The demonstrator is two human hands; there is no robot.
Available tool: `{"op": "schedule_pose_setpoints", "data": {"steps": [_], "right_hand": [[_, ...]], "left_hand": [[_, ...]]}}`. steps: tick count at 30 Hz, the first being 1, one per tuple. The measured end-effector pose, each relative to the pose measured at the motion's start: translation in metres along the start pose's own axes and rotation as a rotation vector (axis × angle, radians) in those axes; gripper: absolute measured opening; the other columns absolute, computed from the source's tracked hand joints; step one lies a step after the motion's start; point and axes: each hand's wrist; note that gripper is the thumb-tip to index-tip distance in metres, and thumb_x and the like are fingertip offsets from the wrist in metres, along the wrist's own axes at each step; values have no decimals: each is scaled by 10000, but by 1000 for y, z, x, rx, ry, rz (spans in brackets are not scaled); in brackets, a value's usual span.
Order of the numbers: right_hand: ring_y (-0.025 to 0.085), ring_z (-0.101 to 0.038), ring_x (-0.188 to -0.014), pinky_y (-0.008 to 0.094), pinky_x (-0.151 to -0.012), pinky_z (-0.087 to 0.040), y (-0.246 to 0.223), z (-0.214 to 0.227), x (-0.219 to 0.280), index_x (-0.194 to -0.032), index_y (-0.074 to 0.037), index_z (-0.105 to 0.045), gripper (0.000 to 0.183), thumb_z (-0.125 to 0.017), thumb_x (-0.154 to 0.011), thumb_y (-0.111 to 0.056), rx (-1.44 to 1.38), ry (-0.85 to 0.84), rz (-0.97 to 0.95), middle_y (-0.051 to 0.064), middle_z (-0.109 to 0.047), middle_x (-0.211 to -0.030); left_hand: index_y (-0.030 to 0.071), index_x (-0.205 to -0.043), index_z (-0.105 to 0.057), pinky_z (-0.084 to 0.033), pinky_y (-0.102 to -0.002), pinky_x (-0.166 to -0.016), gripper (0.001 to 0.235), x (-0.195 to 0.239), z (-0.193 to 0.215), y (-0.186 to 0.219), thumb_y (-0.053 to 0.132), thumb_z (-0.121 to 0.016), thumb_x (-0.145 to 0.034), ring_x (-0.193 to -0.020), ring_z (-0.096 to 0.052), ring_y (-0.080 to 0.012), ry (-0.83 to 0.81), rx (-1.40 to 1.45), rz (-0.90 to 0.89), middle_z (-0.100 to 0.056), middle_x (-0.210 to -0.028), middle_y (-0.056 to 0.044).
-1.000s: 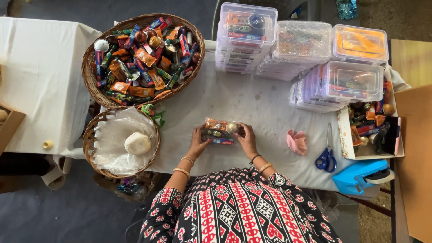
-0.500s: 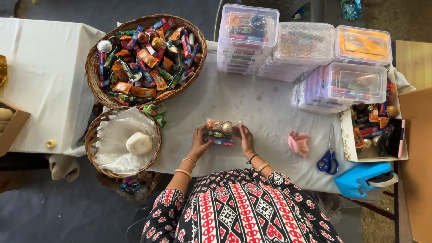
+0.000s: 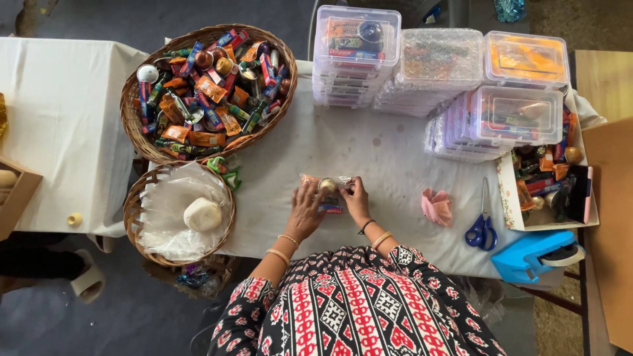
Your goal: Sorting small retail items from baskets and packaging them into plastic bags and storage boxes.
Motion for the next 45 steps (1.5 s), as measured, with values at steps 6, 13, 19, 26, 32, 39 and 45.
{"op": "schedule_pose_setpoints", "data": {"steps": [6, 13, 19, 26, 32, 39, 45], "right_hand": [[149, -705, -708, 303, -657, -547, -26, 23, 7, -1178, -93, -483, 415, -768, -877, -80, 33, -9, -33, 76, -741, -806], [194, -680, -668, 337, -623, -539, -7, 70, 48, -1211, -113, -494, 431, -749, -866, -74, 159, -68, 46, 77, -659, -746], [204, -649, -711, 347, -681, -541, 13, 125, 110, -1049, -70, -576, 207, -721, -914, -129, 289, -139, -49, 74, -672, -822], [183, -622, -753, 315, -702, -544, 67, 157, 169, -941, -56, -619, 226, -786, -799, -113, 279, -113, -78, 64, -606, -891], [172, -611, -726, 314, -699, -535, 75, 155, 168, -911, -62, -607, 247, -804, -762, -45, 248, -93, -18, 56, -572, -868], [163, -581, -686, 316, -678, -517, 66, 156, 163, -875, -69, -646, 245, -841, -733, -27, 244, -109, -96, 52, -570, -835], [144, -625, -669, 286, -672, -541, 106, 148, 161, -883, -58, -646, 219, -818, -755, -8, 149, -107, -47, 51, -594, -863]], "left_hand": [[143, -1609, -275, -43, -619, -1240, 772, -24, 12, 16, 503, -528, -975, -1570, -168, -246, -90, -56, -142, -236, -1687, -74], [156, -1613, -272, -66, -625, -1233, 761, -23, 8, 11, 514, -499, -981, -1557, -197, -243, -87, -106, -174, -240, -1679, -71], [143, -1598, -264, -63, -635, -1215, 806, -25, 10, 13, 575, -497, -959, -1537, -203, -254, -87, -20, -170, -250, -1660, -90], [137, -1593, -274, -55, -625, -1223, 801, -28, 14, 16, 565, -488, -951, -1542, -203, -274, -113, -132, -181, -258, -1658, -96], [140, -1596, -272, -55, -603, -1230, 811, -27, 4, 11, 586, -472, -949, -1534, -216, -293, -64, -125, -198, -262, -1658, -102], [190, -1579, -322, -72, -591, -1237, 762, -23, -1, 5, 595, -481, -953, -1534, -212, -328, -34, -62, -204, -270, -1653, -103], [243, -1561, -359, -79, -583, -1229, 674, -18, 4, 5, 498, -508, -956, -1540, -152, -374, -25, -99, -230, -279, -1649, -82]]}}
Point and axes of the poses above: each hand's wrist, its own x-axis away from the middle knuckle, its own z-axis out of the back of the hand, y = z × x
